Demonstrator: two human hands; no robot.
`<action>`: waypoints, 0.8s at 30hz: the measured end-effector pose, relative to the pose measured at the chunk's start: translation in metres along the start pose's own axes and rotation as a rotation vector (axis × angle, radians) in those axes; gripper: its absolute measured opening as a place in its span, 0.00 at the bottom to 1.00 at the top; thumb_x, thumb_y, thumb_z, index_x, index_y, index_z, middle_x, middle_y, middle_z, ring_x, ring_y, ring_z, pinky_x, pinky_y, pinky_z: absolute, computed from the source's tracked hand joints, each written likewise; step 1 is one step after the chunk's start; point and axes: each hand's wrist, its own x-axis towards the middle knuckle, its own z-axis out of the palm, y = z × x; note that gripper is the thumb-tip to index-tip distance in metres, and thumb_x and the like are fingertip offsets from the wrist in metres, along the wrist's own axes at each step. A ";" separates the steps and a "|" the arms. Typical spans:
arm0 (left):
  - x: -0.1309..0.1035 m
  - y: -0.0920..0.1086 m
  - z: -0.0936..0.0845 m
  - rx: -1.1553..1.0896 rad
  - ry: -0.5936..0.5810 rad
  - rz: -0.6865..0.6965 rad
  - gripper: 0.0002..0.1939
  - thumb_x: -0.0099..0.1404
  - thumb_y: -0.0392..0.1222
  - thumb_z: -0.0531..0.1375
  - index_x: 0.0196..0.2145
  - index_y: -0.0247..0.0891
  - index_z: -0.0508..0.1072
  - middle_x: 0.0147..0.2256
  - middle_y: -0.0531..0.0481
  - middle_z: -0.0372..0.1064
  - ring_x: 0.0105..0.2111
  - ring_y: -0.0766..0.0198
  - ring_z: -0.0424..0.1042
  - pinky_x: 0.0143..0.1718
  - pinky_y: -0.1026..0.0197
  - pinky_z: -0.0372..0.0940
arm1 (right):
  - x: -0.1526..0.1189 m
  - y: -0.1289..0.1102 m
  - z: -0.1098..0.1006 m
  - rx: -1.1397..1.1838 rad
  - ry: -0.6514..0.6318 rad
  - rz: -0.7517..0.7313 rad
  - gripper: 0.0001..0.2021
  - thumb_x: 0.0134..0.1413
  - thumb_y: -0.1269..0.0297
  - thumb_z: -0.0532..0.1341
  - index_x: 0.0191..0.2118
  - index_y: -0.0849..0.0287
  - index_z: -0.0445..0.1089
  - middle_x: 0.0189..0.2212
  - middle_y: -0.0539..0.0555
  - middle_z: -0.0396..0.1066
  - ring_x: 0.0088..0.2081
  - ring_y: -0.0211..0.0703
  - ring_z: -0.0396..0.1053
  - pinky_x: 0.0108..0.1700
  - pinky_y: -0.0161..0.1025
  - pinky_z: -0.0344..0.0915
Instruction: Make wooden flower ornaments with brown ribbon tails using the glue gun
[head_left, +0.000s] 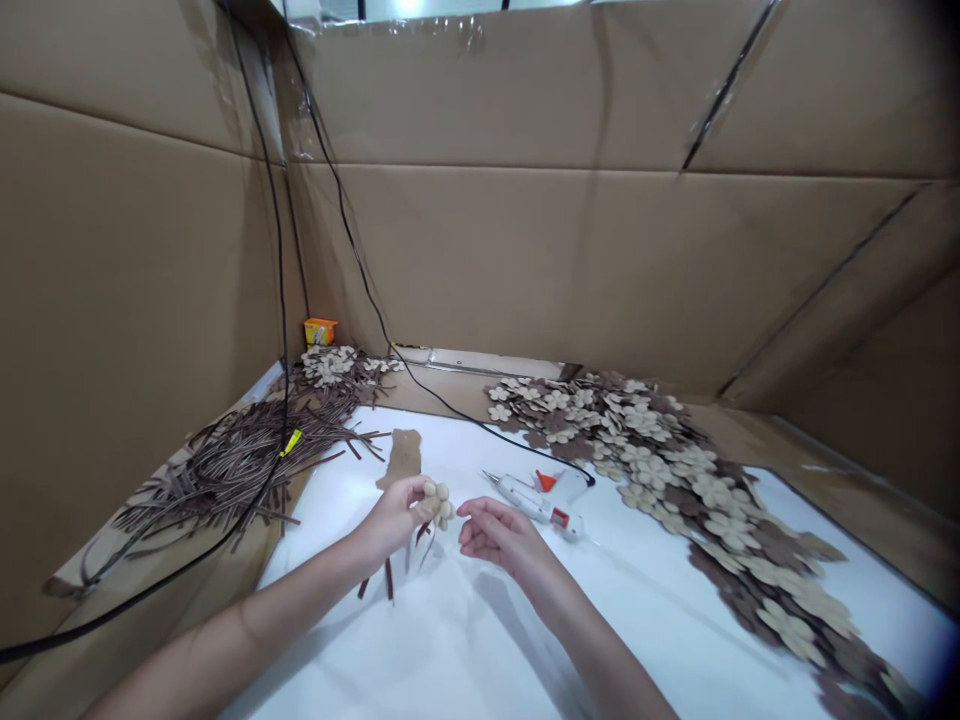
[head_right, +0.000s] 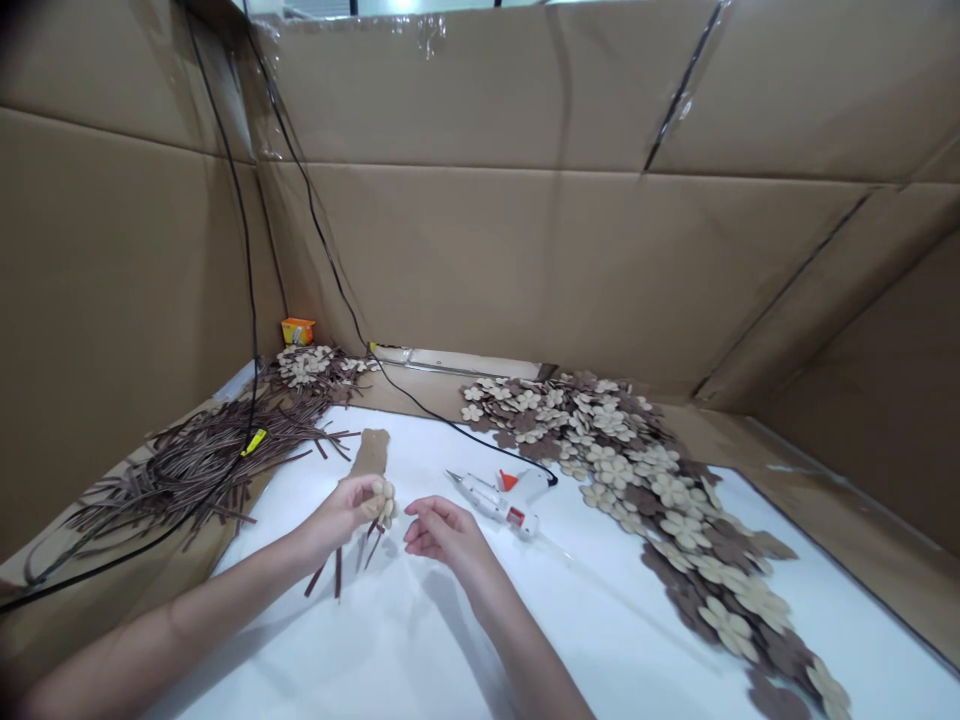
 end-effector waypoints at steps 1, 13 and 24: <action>-0.001 0.002 0.000 -0.039 -0.012 -0.021 0.19 0.50 0.52 0.66 0.23 0.34 0.65 0.25 0.53 0.64 0.25 0.69 0.62 0.29 0.66 0.56 | 0.000 0.000 0.000 -0.001 -0.001 0.003 0.23 0.35 0.44 0.64 0.31 0.59 0.69 0.21 0.49 0.69 0.23 0.36 0.67 0.35 0.37 0.64; -0.006 0.007 -0.008 -0.628 -0.258 -0.124 0.16 0.49 0.37 0.69 0.36 0.38 0.70 0.34 0.50 0.66 0.37 0.60 0.68 0.38 0.53 0.65 | -0.012 -0.008 0.009 0.012 -0.067 -0.028 0.20 0.39 0.46 0.64 0.30 0.60 0.69 0.21 0.47 0.68 0.23 0.33 0.64 0.33 0.34 0.61; -0.008 0.012 -0.008 -0.717 -0.112 -0.141 0.19 0.47 0.30 0.67 0.36 0.41 0.70 0.31 0.55 0.68 0.35 0.63 0.69 0.40 0.51 0.64 | -0.009 -0.005 0.008 -0.032 -0.072 -0.028 0.18 0.42 0.48 0.62 0.31 0.61 0.69 0.21 0.47 0.68 0.22 0.32 0.64 0.31 0.33 0.59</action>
